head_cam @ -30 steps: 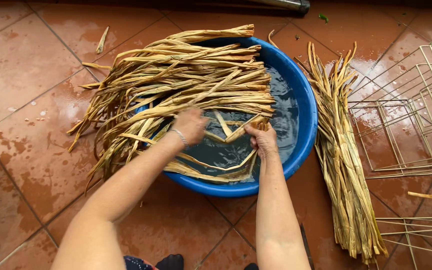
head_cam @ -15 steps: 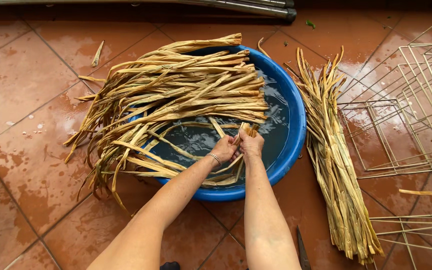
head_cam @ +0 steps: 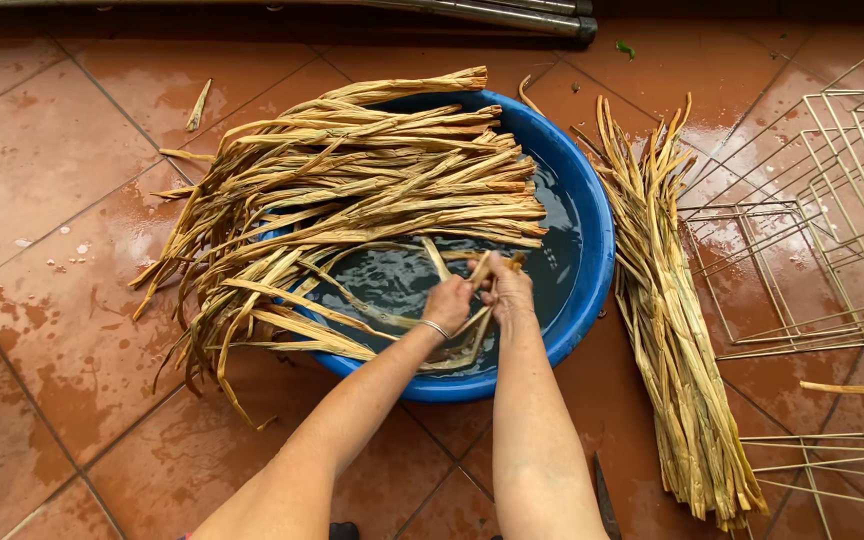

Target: The person sits on a tiled floor and repeatedly dips long, dried plant stems into a blue basin of water. They handle the stems by hand, submerging them to soak, and then place the wet stems onto a metal drying rack to the right.

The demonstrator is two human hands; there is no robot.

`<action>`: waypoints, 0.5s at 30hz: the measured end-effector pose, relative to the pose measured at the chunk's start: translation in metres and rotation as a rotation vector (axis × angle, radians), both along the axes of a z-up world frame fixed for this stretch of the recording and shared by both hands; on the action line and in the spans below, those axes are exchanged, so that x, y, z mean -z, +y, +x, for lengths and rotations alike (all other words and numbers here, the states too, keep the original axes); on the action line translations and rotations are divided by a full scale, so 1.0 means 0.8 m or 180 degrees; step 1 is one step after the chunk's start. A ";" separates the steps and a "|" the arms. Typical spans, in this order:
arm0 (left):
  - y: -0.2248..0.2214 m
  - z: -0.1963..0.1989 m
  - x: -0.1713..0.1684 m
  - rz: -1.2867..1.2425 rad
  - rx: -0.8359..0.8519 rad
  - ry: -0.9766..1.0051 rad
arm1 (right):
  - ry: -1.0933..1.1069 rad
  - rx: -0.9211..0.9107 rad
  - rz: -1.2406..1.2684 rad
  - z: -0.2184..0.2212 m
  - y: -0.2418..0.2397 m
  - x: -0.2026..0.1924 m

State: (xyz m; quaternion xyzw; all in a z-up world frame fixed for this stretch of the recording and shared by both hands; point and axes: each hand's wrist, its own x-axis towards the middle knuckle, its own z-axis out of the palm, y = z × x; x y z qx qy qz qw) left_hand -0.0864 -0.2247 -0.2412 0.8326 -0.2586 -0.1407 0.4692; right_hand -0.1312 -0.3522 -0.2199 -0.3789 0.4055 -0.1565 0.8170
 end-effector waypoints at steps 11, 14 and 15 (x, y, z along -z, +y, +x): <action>0.001 0.009 -0.008 0.0846 0.0549 0.1265 | 0.0548 -0.0293 -0.0474 0.012 0.006 0.025; 0.001 -0.002 -0.025 0.1334 0.1239 -0.0281 | 0.0530 0.0416 -0.0328 0.012 -0.003 0.059; 0.002 -0.007 -0.036 0.1434 0.1367 -0.0572 | 0.0475 0.0678 -0.0321 0.012 -0.010 0.068</action>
